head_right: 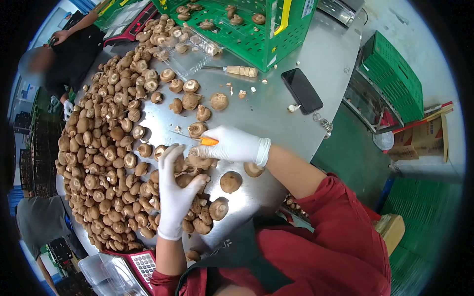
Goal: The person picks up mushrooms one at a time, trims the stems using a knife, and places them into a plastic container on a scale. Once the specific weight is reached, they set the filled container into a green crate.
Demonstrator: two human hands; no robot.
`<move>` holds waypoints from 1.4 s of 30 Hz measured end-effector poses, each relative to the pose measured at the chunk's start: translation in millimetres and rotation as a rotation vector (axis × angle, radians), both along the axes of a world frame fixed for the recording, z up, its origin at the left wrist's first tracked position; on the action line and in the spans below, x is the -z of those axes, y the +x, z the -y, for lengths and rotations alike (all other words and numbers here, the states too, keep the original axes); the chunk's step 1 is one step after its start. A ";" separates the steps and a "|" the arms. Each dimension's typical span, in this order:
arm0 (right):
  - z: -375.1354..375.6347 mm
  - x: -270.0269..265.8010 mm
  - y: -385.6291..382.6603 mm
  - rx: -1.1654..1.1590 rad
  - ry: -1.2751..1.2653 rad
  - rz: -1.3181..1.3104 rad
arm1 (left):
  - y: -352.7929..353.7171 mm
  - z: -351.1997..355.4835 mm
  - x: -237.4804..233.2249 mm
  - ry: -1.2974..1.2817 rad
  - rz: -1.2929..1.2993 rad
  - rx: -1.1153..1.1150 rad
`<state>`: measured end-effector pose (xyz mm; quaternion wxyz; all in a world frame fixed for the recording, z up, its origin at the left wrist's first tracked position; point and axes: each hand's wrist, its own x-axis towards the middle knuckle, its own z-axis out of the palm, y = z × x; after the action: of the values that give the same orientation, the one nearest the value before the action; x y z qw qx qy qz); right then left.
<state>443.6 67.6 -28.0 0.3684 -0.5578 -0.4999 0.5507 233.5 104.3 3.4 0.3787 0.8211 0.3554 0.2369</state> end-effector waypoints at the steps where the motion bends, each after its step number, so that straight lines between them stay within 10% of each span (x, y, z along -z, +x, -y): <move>1: 1.7 -2.8 -5.9 0.010 0.023 -0.023 | 6.9 3.4 -0.6 -0.022 0.017 0.003; 9: 16.8 -14.7 -11.6 -0.029 -0.233 -0.334 | -20.9 9.5 38.6 -0.524 0.324 -0.040; 12: 16.9 6.0 -30.4 -0.008 0.340 0.030 | -26.1 13.8 28.2 -0.155 0.147 -0.009; 15: 26.0 -8.0 -24.7 -0.127 0.197 0.213 | -27.8 23.3 18.5 0.016 -0.018 -0.034; 20: -6.0 11.8 25.8 0.351 0.335 0.823 | -23.1 35.3 9.7 0.274 -0.336 -0.021; 26: -46.7 48.0 57.6 0.324 0.379 0.873 | -5.4 37.8 12.6 0.459 -0.572 0.159; 29: -51.5 58.8 71.0 0.289 0.473 0.417 | 1.4 31.8 8.7 0.433 -0.595 0.165; 34: -19.5 10.1 63.4 0.218 -0.101 -0.546 | 10.0 19.6 11.5 0.287 -0.564 0.178; 42: 7.7 5.1 43.2 0.219 -0.085 -0.845 | 6.0 14.7 -1.2 -0.027 -0.282 0.060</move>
<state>486.8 59.9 -33.0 0.5736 -0.3478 -0.2200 0.7082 239.5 89.7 4.6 0.3430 0.8512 0.3837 0.1029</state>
